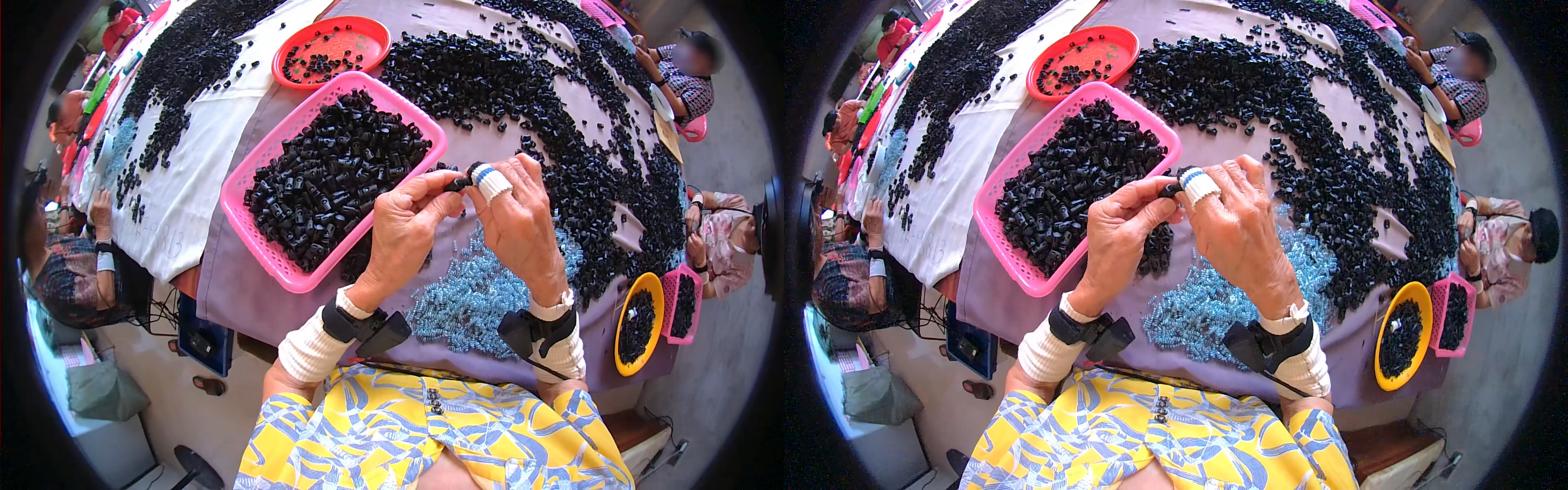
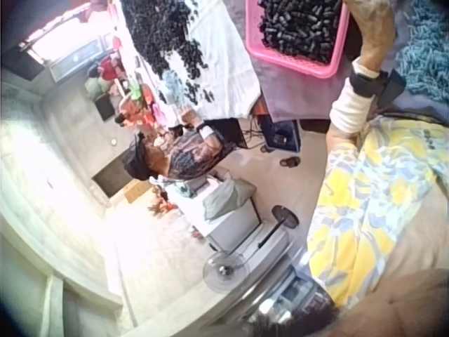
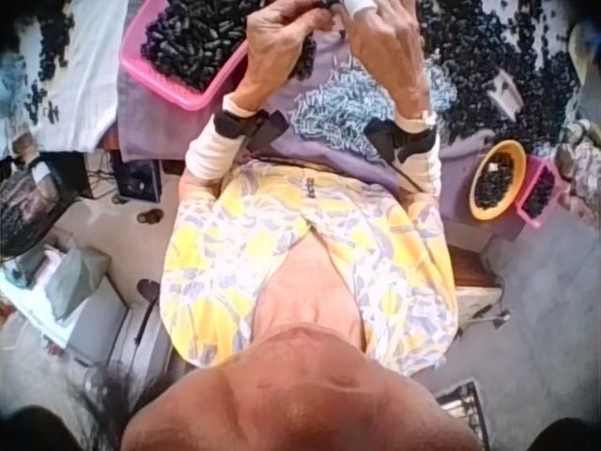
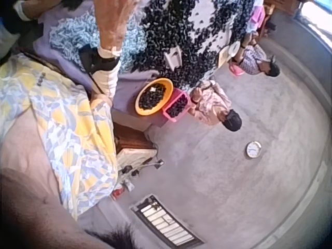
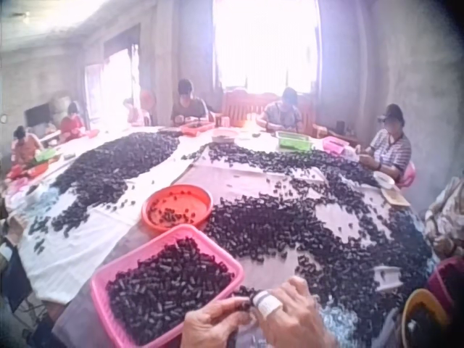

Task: Manually assembling small black plastic components by hand at a workstation.

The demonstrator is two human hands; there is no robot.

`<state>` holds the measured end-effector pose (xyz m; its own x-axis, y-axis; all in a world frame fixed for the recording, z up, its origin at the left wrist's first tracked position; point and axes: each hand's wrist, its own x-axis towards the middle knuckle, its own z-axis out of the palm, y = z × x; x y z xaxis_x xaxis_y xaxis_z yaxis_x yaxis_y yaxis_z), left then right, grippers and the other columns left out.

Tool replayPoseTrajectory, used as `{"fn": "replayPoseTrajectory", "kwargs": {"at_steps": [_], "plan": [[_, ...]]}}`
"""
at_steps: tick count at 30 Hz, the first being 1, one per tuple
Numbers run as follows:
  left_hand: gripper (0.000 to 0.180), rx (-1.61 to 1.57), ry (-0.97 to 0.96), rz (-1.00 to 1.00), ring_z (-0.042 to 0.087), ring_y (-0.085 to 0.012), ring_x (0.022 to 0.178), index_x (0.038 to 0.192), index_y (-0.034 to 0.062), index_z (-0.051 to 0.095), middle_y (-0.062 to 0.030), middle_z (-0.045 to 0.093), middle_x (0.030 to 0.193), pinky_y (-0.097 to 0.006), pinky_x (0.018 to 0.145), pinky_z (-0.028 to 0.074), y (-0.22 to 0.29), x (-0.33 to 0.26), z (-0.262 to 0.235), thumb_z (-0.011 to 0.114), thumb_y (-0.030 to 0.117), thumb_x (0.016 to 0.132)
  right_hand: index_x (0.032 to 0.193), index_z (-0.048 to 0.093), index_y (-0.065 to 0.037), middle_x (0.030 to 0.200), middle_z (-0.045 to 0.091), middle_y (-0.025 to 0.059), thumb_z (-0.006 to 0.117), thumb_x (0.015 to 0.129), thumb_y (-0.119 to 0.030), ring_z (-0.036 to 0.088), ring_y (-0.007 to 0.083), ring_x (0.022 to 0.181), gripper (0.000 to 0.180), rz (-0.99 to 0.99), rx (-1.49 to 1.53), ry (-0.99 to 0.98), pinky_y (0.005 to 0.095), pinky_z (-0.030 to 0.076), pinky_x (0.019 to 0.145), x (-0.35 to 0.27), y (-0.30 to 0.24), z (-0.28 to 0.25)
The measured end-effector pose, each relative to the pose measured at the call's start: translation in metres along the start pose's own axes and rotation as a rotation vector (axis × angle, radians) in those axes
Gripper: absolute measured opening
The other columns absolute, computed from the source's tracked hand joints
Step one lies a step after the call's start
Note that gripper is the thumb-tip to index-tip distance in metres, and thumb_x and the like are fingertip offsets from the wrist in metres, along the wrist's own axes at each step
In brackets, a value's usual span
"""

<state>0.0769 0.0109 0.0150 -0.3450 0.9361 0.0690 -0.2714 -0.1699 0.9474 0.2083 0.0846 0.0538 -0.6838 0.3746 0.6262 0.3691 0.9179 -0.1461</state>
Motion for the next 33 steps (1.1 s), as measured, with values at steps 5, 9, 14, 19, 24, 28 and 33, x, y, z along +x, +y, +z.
{"fn": "replayPoseTrajectory", "kwargs": {"at_steps": [5, 9, 14, 19, 24, 28, 33], "plan": [[0.023, 0.007, 0.0, -0.002, 0.057, -0.0057, 0.072, 0.107, -0.0014, 0.064, -0.0028, 0.065, 0.081, -0.02, 0.067, 0.047, -0.0023, 0.0002, -0.0031, 0.062, 0.003, 0.084, 0.082, 0.06, 0.0, 0.075, 0.06, 0.0117, 0.066, 0.075, -0.006, 0.058, 0.0284, 0.074, 0.011, 0.101, 0.165, 0.041, 0.0403, 0.042, 0.078, -0.0042, 0.0022, 0.0071], [0.024, 0.01, 0.005, -0.019, 0.058, -0.0058, 0.073, 0.108, -0.0024, 0.063, -0.0031, 0.066, 0.081, -0.019, 0.067, 0.047, -0.0013, -0.002, -0.0034, 0.062, 0.004, 0.085, 0.082, 0.06, 0.0, 0.075, 0.06, 0.0109, 0.066, 0.074, -0.006, 0.058, 0.028, 0.073, 0.011, 0.079, 0.131, 0.08, 0.0408, 0.041, 0.079, -0.003, 0.003, 0.0035], [0.024, 0.01, 0.013, -0.026, 0.059, -0.0063, 0.073, 0.107, -0.0039, 0.063, -0.004, 0.066, 0.082, -0.02, 0.066, 0.048, -0.0009, -0.003, -0.004, 0.062, 0.004, 0.085, 0.08, 0.06, -0.001, 0.075, 0.06, 0.0097, 0.065, 0.073, -0.005, 0.059, 0.0258, 0.074, 0.01, -0.01, 0.022, 0.065, 0.042, 0.04, 0.083, -0.0025, -0.0012, 0.005], [0.022, 0.074, 0.0, -0.017, 0.062, -0.0088, 0.075, 0.106, -0.0032, 0.064, -0.0059, 0.067, 0.087, -0.021, 0.071, 0.051, -0.0009, -0.004, -0.0082, 0.062, 0.001, 0.084, 0.079, 0.059, 0.0, 0.08, 0.06, 0.0112, 0.065, 0.07, -0.004, 0.059, 0.026, 0.077, 0.012, -0.072, 0.005, 0.012, 0.0431, 0.04, 0.085, -0.0032, -0.0011, 0.0044], [0.023, 0.116, 0.025, 0.041, 0.062, -0.0086, 0.075, 0.106, -0.0034, 0.064, -0.0057, 0.067, 0.086, -0.021, 0.072, 0.051, -0.0049, -0.0064, -0.0075, 0.062, -0.002, 0.083, 0.078, 0.059, 0.0, 0.082, 0.06, 0.0125, 0.064, 0.069, -0.005, 0.059, 0.0267, 0.079, 0.012, -0.078, -0.026, -0.042, 0.0439, 0.04, 0.085, -0.0039, -0.0014, 0.0006], [0.023, 0.121, 0.019, 0.046, 0.062, -0.0083, 0.076, 0.106, -0.0025, 0.064, -0.0056, 0.067, 0.087, -0.021, 0.072, 0.051, -0.0026, -0.0064, -0.0072, 0.061, -0.002, 0.083, 0.079, 0.058, 0.001, 0.082, 0.06, 0.0128, 0.064, 0.071, -0.005, 0.059, 0.0274, 0.08, 0.011, -0.029, -0.041, -0.042, 0.0447, 0.039, 0.086, -0.0071, -0.0028, 0.0035], [0.022, 0.138, 0.038, 0.07, 0.061, -0.008, 0.072, 0.103, -0.0023, 0.066, -0.0054, 0.067, 0.083, -0.022, 0.066, 0.049, -0.0057, -0.0061, -0.0067, 0.061, -0.001, 0.081, 0.08, 0.058, 0.001, 0.083, 0.06, 0.0132, 0.062, 0.074, -0.005, 0.059, 0.0278, 0.081, 0.009, 0.007, -0.044, -0.055, 0.0448, 0.039, 0.086, -0.0067, -0.0053, 0.0024]]}}
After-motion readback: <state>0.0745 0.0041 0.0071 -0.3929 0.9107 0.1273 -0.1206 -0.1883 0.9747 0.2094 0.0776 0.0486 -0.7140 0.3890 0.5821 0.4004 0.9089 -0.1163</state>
